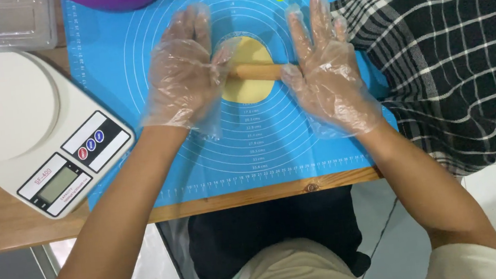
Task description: Rolling out a small piece of yellow dough using a wooden rolling pin on a blue silicone pastry mat.
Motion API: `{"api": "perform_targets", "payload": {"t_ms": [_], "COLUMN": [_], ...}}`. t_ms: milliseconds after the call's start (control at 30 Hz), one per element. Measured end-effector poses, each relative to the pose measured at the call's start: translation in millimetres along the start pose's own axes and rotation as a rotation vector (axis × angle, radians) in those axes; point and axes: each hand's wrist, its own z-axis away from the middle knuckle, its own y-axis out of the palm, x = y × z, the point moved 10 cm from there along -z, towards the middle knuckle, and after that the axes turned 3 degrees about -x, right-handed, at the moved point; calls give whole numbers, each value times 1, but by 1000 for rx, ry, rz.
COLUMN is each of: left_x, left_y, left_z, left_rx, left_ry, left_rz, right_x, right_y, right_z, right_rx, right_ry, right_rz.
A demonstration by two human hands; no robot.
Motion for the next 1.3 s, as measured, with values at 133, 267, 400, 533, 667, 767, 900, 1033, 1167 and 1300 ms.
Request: {"api": "perform_targets", "payload": {"t_ms": [133,267,400,533,667,767,900,1033,1167,1300], "left_x": [-12,-21,-31,-38,-43,-44,-34,-29,-24,-6], "left_y": [-17,-25,-34,-42,-56,-56,-52,-46,-49,-56], "left_z": [25,39,66,85,99,100,79,42,5,-17], "left_rx": [-28,85,33,-83,-173,-128,-102,57,131,-243], "left_ry": [33,-8,59,99,94,81,47,32,39,36], "left_rz": [1060,101,94,63,124,128,155,188,94,326], "right_x": [11,15,32,46,48,48,45,12,7,-39], "right_y": [1,15,4,-8,6,7,-15,14,7,21], "right_z": [17,32,51,64,76,78,58,22,-14,-36], "right_rx": [-57,77,-35,-42,32,48,-71,101,121,66], "right_ry": [-59,-28,-124,-125,-131,-160,-231,-118,-181,39], "right_rz": [-22,-57,-10,-154,15,52,-261,-4,426,-104]}}
